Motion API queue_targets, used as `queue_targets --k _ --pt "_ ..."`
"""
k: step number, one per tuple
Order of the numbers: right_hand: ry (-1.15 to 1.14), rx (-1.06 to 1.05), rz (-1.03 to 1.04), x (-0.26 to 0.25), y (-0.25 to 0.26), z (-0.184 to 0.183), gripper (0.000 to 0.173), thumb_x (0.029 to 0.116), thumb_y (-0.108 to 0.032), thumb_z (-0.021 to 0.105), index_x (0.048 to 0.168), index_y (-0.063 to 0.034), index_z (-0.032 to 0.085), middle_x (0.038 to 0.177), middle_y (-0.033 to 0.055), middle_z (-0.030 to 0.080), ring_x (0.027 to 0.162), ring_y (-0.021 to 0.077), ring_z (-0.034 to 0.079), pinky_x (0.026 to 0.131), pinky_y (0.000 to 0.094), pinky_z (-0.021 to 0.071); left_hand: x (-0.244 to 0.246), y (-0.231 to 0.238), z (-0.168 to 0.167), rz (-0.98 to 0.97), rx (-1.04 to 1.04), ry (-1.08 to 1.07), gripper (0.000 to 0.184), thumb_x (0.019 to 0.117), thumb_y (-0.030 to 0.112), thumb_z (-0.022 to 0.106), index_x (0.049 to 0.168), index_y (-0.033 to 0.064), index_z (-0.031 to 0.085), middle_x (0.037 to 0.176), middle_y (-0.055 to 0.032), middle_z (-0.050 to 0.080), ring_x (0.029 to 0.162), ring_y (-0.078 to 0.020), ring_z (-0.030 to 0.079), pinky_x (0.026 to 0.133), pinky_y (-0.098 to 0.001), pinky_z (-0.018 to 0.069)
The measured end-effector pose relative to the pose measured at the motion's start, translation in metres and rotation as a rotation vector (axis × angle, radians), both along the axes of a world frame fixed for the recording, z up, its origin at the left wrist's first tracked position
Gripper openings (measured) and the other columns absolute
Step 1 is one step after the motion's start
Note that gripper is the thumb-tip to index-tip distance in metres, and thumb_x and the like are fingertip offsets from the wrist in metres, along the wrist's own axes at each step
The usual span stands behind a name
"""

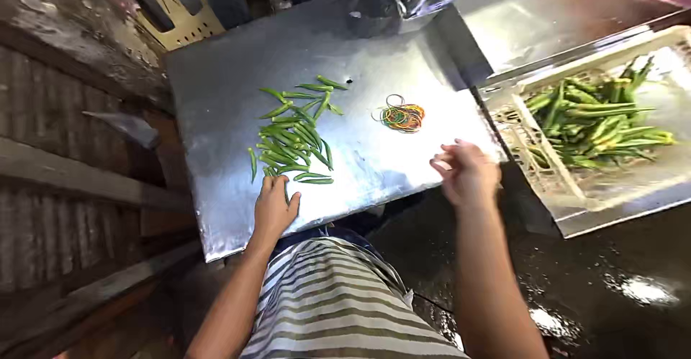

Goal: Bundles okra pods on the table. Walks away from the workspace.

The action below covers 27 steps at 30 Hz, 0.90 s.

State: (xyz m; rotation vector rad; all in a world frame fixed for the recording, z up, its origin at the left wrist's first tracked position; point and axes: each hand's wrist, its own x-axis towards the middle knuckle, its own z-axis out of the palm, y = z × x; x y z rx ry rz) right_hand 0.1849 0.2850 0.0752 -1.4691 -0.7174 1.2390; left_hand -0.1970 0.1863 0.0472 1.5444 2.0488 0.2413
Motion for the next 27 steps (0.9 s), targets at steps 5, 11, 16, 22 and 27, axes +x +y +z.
queue_targets --k 5,11,16,22,27 --pt "-0.598 -0.057 0.613 -0.14 -0.006 -0.059 0.047 0.0936 -0.03 0.074 0.129 -0.0028 0.061 0.106 0.0145 0.07 0.086 0.025 0.069 0.079 0.0464 0.0593 -0.005 0.021 0.009 -0.047 -0.317 0.066 0.05 0.1015 0.046 0.057 0.139 0.0122 0.057 0.14 -0.0223 0.053 0.11 -0.0369 0.067 0.091 -0.0545 0.0565" --pt "-1.11 0.134 0.658 -0.198 0.004 -0.07 0.029 0.089 -0.034 0.077 0.112 -0.0159 0.073 0.115 0.0168 0.063 0.105 0.0353 0.063 0.084 0.0546 0.0555 -0.04 0.003 -0.026 -0.186 -0.049 -0.251 0.032 0.106 0.021 0.045 0.128 0.0087 0.064 0.112 -0.0143 0.066 0.097 -0.026 0.067 0.09 -0.0451 0.0565" --pt "-1.099 0.215 0.54 -0.191 -0.003 -0.067 0.017 0.0884 -0.025 0.074 0.099 -0.0125 0.076 0.103 0.0124 0.064 0.097 0.0292 0.064 0.081 0.049 0.0562 -0.053 -0.008 -0.029 -0.097 0.094 -0.183 0.032 0.1055 0.029 0.048 0.126 0.0171 0.07 0.103 -0.0099 0.067 0.083 -0.0233 0.067 0.075 -0.0452 0.0584" --pt "-1.332 0.389 0.392 -0.194 -0.035 -0.07 0.044 0.0905 -0.04 0.068 0.124 -0.0125 0.072 0.113 0.0191 0.066 0.103 0.0375 0.063 0.089 0.0534 0.0515 -0.062 0.012 -0.011 0.124 -0.203 0.072 0.068 0.0965 0.069 0.048 0.111 0.006 0.069 0.103 -0.0158 0.071 0.093 -0.0343 0.071 0.076 -0.0566 0.056" --pt "-1.342 0.498 0.65 -0.251 -0.033 -0.071 0.028 0.0984 -0.037 0.059 0.105 -0.0177 0.079 0.112 0.0118 0.068 0.105 0.0329 0.063 0.086 0.0492 0.0533 -0.063 0.03 -0.005 0.016 -0.352 0.018 0.062 0.0996 0.065 0.049 0.108 0.007 0.07 0.103 -0.015 0.072 0.099 -0.0336 0.07 0.082 -0.0569 0.0549"
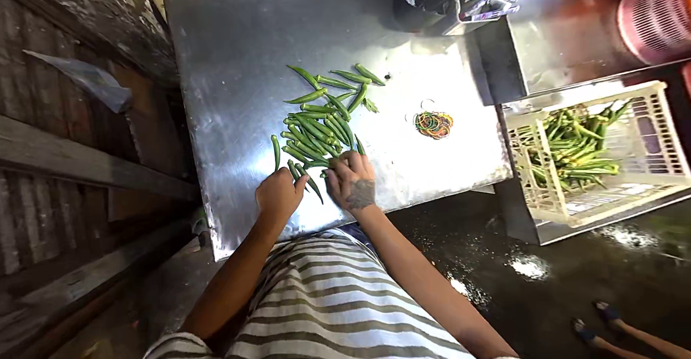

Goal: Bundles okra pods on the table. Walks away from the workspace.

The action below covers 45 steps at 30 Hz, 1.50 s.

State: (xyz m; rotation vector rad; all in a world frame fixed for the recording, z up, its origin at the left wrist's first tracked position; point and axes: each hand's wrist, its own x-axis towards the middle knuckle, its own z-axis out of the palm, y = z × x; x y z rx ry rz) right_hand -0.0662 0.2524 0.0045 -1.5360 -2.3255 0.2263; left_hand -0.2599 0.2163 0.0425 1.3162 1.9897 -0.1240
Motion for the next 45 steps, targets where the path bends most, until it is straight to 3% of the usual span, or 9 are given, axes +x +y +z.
queue_targets --k 4,9,14,18,23,28,38,43,45 --pt "-0.086 -0.161 -0.058 -0.016 0.017 0.009 0.023 0.0921 -0.031 0.066 0.098 -0.0119 0.077 0.111 0.0151 0.064 0.108 0.0359 0.061 0.088 0.051 0.0527 -0.004 0.003 0.011 -0.007 0.002 -0.026 0.051 0.1016 0.055 0.053 0.113 0.0079 0.068 0.107 -0.0139 0.071 0.103 -0.0325 0.069 0.085 -0.0563 0.0542" --pt "-0.076 -0.343 0.059 0.008 0.012 0.059 0.023 0.1003 -0.027 0.06 0.113 -0.0117 0.072 0.102 0.0134 0.071 0.095 0.0323 0.071 0.082 0.0503 0.0589 -0.001 -0.014 0.009 -0.108 0.719 -0.133 0.042 0.0905 0.038 0.074 0.12 0.0086 0.068 0.118 -0.014 0.065 0.112 -0.034 0.062 0.093 -0.0528 0.0535" --pt "0.454 -0.654 0.219 0.009 0.027 0.079 0.032 0.09 -0.019 0.077 0.115 -0.0034 0.064 0.097 0.0052 0.072 0.081 0.0117 0.069 0.076 0.0311 0.0607 0.015 0.005 0.025 -0.201 0.475 -0.649 0.063 0.1001 0.017 0.062 0.156 0.0074 0.036 0.134 -0.0131 0.063 0.117 -0.0234 0.065 0.103 -0.0446 0.0527" --pt "0.446 -0.627 -0.022 0.008 0.073 0.082 0.053 0.0827 -0.017 0.084 0.127 -0.0062 0.057 0.115 0.0122 0.065 0.085 0.0207 0.069 0.072 0.0392 0.0611 0.007 0.008 0.009 0.246 0.304 -1.02 0.034 0.1055 0.017 0.048 0.136 0.0028 0.054 0.095 -0.0068 0.066 0.07 -0.0132 0.062 0.065 -0.0308 0.0554" --pt "0.146 -0.437 0.028 -0.017 0.118 0.079 0.029 0.0943 -0.025 0.073 0.118 -0.009 0.069 0.117 0.0156 0.064 0.092 0.0284 0.067 0.075 0.048 0.0582 -0.017 0.006 -0.002 0.707 0.276 -1.334 0.012 0.1055 0.016 0.055 0.104 0.0047 0.059 0.072 -0.0008 0.055 0.057 -0.0105 0.053 0.057 -0.0264 0.0513" --pt "-0.435 -0.373 0.068 -0.073 0.102 0.052 0.044 0.0915 -0.035 0.07 0.12 -0.0022 0.066 0.13 0.0222 0.059 0.12 0.0401 0.06 0.09 0.0582 0.0528 -0.031 0.009 -0.002 0.929 0.362 -1.292 0.014 0.1051 0.015 0.057 0.094 0.0066 0.058 0.061 0.0003 0.048 0.053 -0.0129 0.052 0.059 -0.0304 0.0538" --pt "-0.543 -0.161 0.177 -0.056 0.099 0.037 0.033 0.096 -0.033 0.059 0.109 -0.0047 0.07 0.114 0.0172 0.067 0.109 0.0354 0.065 0.085 0.0532 0.0511 -0.036 0.021 -0.012 0.722 0.505 -1.078 0.016 0.1012 0.019 0.064 0.092 0.0064 0.06 0.068 -0.0018 0.057 0.055 -0.012 0.055 0.057 -0.0285 0.0519" --pt "-0.352 -0.001 0.162 -0.037 0.088 0.043 0.025 0.0954 -0.023 0.059 0.104 -0.0017 0.069 0.103 0.0191 0.068 0.097 0.0365 0.069 0.081 0.0527 0.0549 -0.037 0.024 -0.002 0.359 0.646 -0.702 0.026 0.1053 0.031 0.055 0.106 0.0088 0.069 0.086 -0.003 0.068 0.078 -0.0116 0.066 0.074 -0.0353 0.0567" --pt "-0.329 -0.112 0.187 -0.034 0.08 0.058 0.024 0.0964 -0.022 0.06 0.107 -0.002 0.069 0.104 0.0196 0.067 0.091 0.036 0.07 0.077 0.0515 0.0574 -0.034 0.019 0.006 0.193 0.814 -0.531 0.029 0.1043 0.027 0.056 0.124 0.0112 0.07 0.117 -0.0039 0.068 0.107 -0.0136 0.065 0.093 -0.0376 0.0559"
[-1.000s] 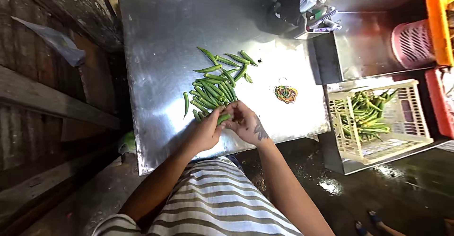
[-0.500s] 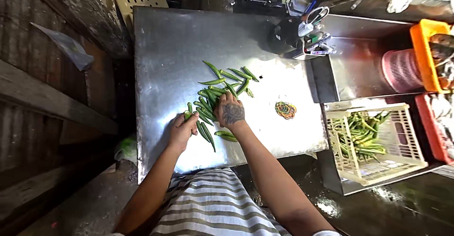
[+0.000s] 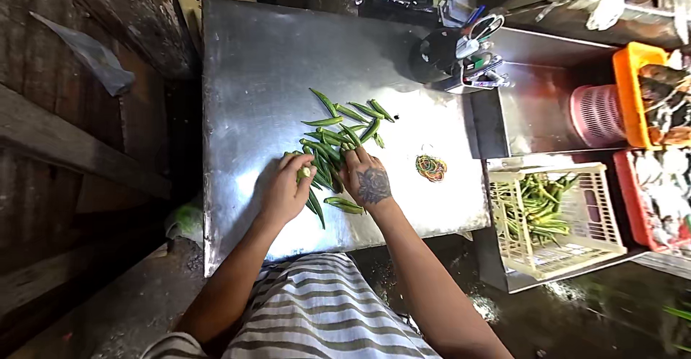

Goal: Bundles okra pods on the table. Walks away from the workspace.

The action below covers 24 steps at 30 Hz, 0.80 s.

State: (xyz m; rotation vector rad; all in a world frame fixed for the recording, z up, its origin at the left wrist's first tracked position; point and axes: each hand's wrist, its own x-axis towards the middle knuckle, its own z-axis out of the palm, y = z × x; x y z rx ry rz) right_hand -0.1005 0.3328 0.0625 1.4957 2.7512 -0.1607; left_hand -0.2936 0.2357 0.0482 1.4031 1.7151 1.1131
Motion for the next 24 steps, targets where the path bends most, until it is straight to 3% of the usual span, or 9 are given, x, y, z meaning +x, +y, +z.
queue_targets --k 2,4,5,7,9,12,17,21,24 --pt "0.081 -0.264 0.056 0.002 0.002 0.021 0.025 0.0982 -0.021 0.064 0.114 -0.0039 0.07 0.106 0.0178 0.066 0.088 0.0319 0.07 0.077 0.0483 0.0602 0.002 0.004 0.012 -0.121 0.122 0.229 0.042 0.1029 0.027 0.055 0.141 0.0098 0.061 0.144 -0.0092 0.056 0.136 -0.0237 0.051 0.113 -0.044 0.0435" --pt "0.323 -0.457 0.135 0.003 0.003 0.032 0.025 0.093 -0.017 0.071 0.114 -0.0036 0.071 0.1 0.0114 0.07 0.087 0.0217 0.07 0.081 0.041 0.0603 0.007 0.007 0.027 -0.292 0.051 0.299 0.057 0.1028 0.026 0.056 0.155 0.0068 0.043 0.156 -0.0128 0.047 0.146 -0.0267 0.042 0.122 -0.0477 0.0327" --pt "0.481 -0.533 0.126 0.0 0.004 0.037 0.024 0.0906 -0.012 0.073 0.112 -0.003 0.069 0.098 0.0083 0.071 0.083 0.0164 0.069 0.077 0.0363 0.0611 0.01 0.009 0.031 -0.353 -0.036 0.23 0.062 0.1037 0.024 0.056 0.159 0.0057 0.035 0.151 -0.0131 0.053 0.141 -0.0246 0.049 0.12 -0.0462 0.0356" --pt "0.753 -0.693 0.002 -0.006 0.005 0.046 0.025 0.0919 -0.002 0.068 0.116 -0.003 0.061 0.101 0.0081 0.071 0.079 0.0156 0.07 0.072 0.035 0.0618 0.016 0.015 0.026 -0.3 -0.193 -0.18 0.048 0.1063 0.022 0.055 0.151 0.0074 0.044 0.111 -0.0103 0.071 0.096 -0.0174 0.072 0.09 -0.0377 0.0595" --pt "0.889 -0.711 -0.139 -0.006 0.014 0.051 0.023 0.0985 -0.005 0.061 0.121 -0.0043 0.056 0.109 0.0104 0.071 0.087 0.0215 0.074 0.077 0.0411 0.0653 0.019 0.017 0.016 -0.105 -0.273 -0.681 0.029 0.1085 0.019 0.05 0.132 0.0036 0.057 0.081 -0.0087 0.065 0.063 -0.0164 0.065 0.063 -0.0322 0.0599" --pt "0.746 -0.462 -0.333 0.011 0.042 0.029 0.023 0.1012 -0.018 0.061 0.119 -0.005 0.061 0.102 0.0102 0.07 0.084 0.0215 0.071 0.074 0.0429 0.0614 0.011 0.011 0.011 0.059 -0.295 -1.1 0.02 0.1105 0.021 0.044 0.112 0.0058 0.058 0.083 -0.0063 0.061 0.065 -0.0179 0.063 0.063 -0.0363 0.0613" --pt "0.275 -0.382 -0.464 0.034 0.085 -0.031 0.033 0.0954 -0.032 0.07 0.121 -0.0107 0.071 0.118 0.0221 0.066 0.116 0.042 0.059 0.099 0.0613 0.048 0.0 0.001 0.015 0.1 -0.418 -1.403 0.027 0.1133 0.032 0.032 0.112 0.0147 0.053 0.088 -0.0099 0.064 0.079 -0.03 0.07 0.072 -0.0541 0.0625" --pt "0.234 -0.173 -0.413 0.029 0.071 -0.033 0.032 0.0994 -0.036 0.064 0.119 -0.0115 0.071 0.124 0.026 0.059 0.116 0.0445 0.057 0.096 0.0592 0.0486 0.001 0.001 0.01 0.092 -0.438 -1.358 0.03 0.1133 0.033 0.032 0.12 0.0135 0.055 0.079 -0.006 0.058 0.065 -0.0207 0.062 0.062 -0.039 0.0597" --pt "0.316 -0.145 -0.234 0.038 0.055 0.003 0.027 0.1047 -0.024 0.06 0.122 -0.0028 0.064 0.112 0.0228 0.066 0.097 0.0383 0.068 0.084 0.056 0.0572 -0.012 0.004 0.013 0.108 -0.334 -1.167 0.031 0.1124 0.025 0.038 0.118 0.006 0.061 0.079 -0.0047 0.06 0.063 -0.0154 0.061 0.061 -0.0322 0.0582"
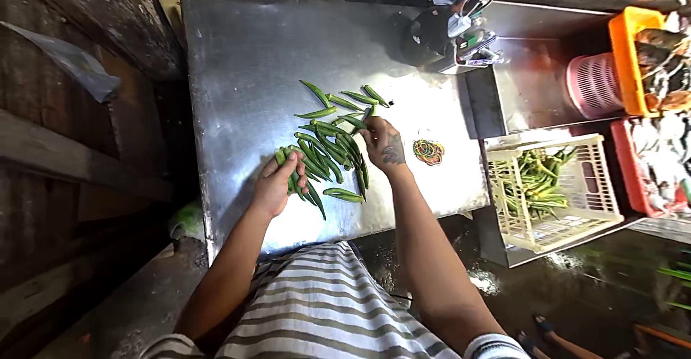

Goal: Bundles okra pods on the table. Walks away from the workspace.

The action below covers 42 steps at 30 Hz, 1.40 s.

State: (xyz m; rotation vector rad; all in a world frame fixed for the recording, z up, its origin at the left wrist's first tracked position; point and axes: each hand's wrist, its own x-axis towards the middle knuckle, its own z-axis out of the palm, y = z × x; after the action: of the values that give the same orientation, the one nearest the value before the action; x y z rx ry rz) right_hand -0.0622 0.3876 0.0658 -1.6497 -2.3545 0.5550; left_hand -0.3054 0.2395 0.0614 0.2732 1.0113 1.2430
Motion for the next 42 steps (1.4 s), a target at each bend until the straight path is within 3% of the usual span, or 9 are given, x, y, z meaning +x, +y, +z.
queue_targets --k 4,9,12,15,19,23,27,31,42 --pt "0.082 -0.191 0.254 0.02 -0.012 0.04 0.017 0.0989 -0.014 0.067 0.113 -0.009 0.075 0.104 0.0126 0.068 0.088 0.0255 0.067 0.078 0.0477 0.0579 -0.029 0.005 0.001 -0.007 0.149 0.198 0.026 0.112 0.028 0.039 0.107 0.0118 0.058 0.086 -0.0035 0.061 0.071 -0.0172 0.065 0.065 -0.0379 0.0618" --pt "0.362 -0.478 0.465 -0.027 -0.044 0.064 0.022 0.0917 -0.012 0.073 0.113 -0.0071 0.071 0.097 0.0032 0.071 0.077 0.0107 0.067 0.07 0.0301 0.0603 -0.02 0.01 0.01 -0.361 0.127 0.087 0.03 0.1112 0.029 0.041 0.128 0.0076 0.055 0.108 -0.0126 0.074 0.094 -0.0272 0.074 0.077 -0.0436 0.0634" --pt "0.46 -0.383 0.352 -0.054 -0.06 0.055 0.036 0.0869 -0.016 0.08 0.117 -0.0057 0.063 0.095 0.0047 0.069 0.075 0.0128 0.066 0.065 0.0306 0.0587 -0.008 0.006 0.003 -0.451 0.139 -0.177 0.027 0.108 0.022 0.051 0.13 0.0072 0.054 0.104 -0.0143 0.073 0.084 -0.0258 0.075 0.072 -0.0398 0.065" --pt "0.45 -0.164 0.092 -0.061 -0.078 0.039 0.024 0.1048 -0.029 0.057 0.116 -0.0081 0.063 0.091 0.0055 0.063 0.07 0.0142 0.062 0.06 0.0326 0.0556 -0.019 -0.004 -0.003 -0.285 0.132 -0.17 0.013 0.1027 0.024 0.059 0.111 0.0143 0.061 0.08 -0.0004 0.063 0.061 -0.0103 0.059 0.057 -0.027 0.0554" --pt "0.09 -0.05 0.189 -0.071 -0.116 -0.006 0.03 0.0969 -0.037 0.066 0.095 -0.0082 0.074 0.095 0.0101 0.069 0.096 0.027 0.067 0.084 0.0479 0.0578 -0.053 -0.01 -0.012 -0.019 0.053 0.022 0.017 0.1071 0.023 0.051 0.12 0.0144 0.06 0.089 0.0 0.063 0.074 -0.0139 0.063 0.069 -0.0343 0.0591" --pt "-0.187 0.226 0.319 -0.076 -0.138 -0.058 0.032 0.0951 -0.041 0.061 0.095 -0.0114 0.073 0.095 0.0095 0.07 0.095 0.0301 0.068 0.076 0.0466 0.0539 -0.061 -0.013 -0.01 0.121 -0.054 0.079 0.02 0.1082 0.025 0.051 0.122 0.0139 0.06 0.094 -0.0024 0.065 0.083 -0.0182 0.068 0.077 -0.0425 0.0617" --pt "0.028 -0.063 0.139 -0.077 -0.126 -0.029 0.03 0.0907 -0.037 0.062 0.087 -0.0098 0.074 0.087 0.0076 0.072 0.089 0.0261 0.069 0.079 0.0502 0.0549 -0.056 -0.025 -0.021 0.115 -0.024 0.044 0.027 0.1093 0.033 0.048 0.126 0.0146 0.059 0.1 -0.005 0.066 0.087 -0.0209 0.069 0.078 -0.0445 0.0612" --pt "0.426 -0.4 -0.03 -0.08 -0.112 0.013 0.022 0.088 -0.031 0.073 0.089 -0.0096 0.071 0.072 0.0001 0.064 0.063 0.0114 0.061 0.06 0.0352 0.0533 -0.033 -0.033 -0.034 0.038 0.051 -0.051 0.031 0.1047 0.03 0.055 0.13 0.0129 0.054 0.107 -0.008 0.067 0.093 -0.0229 0.069 0.081 -0.0434 0.0605" --pt "0.452 -0.106 -0.05 -0.061 -0.133 -0.005 0.018 0.0905 -0.026 0.075 0.091 -0.0078 0.075 0.079 0.0016 0.071 0.072 0.0109 0.065 0.072 0.0333 0.0563 0.03 -0.006 -0.026 -0.18 0.031 0.073 0.029 0.1043 0.013 0.058 0.13 0.0021 0.052 0.107 -0.014 0.07 0.097 -0.0221 0.071 0.088 -0.0406 0.0594"
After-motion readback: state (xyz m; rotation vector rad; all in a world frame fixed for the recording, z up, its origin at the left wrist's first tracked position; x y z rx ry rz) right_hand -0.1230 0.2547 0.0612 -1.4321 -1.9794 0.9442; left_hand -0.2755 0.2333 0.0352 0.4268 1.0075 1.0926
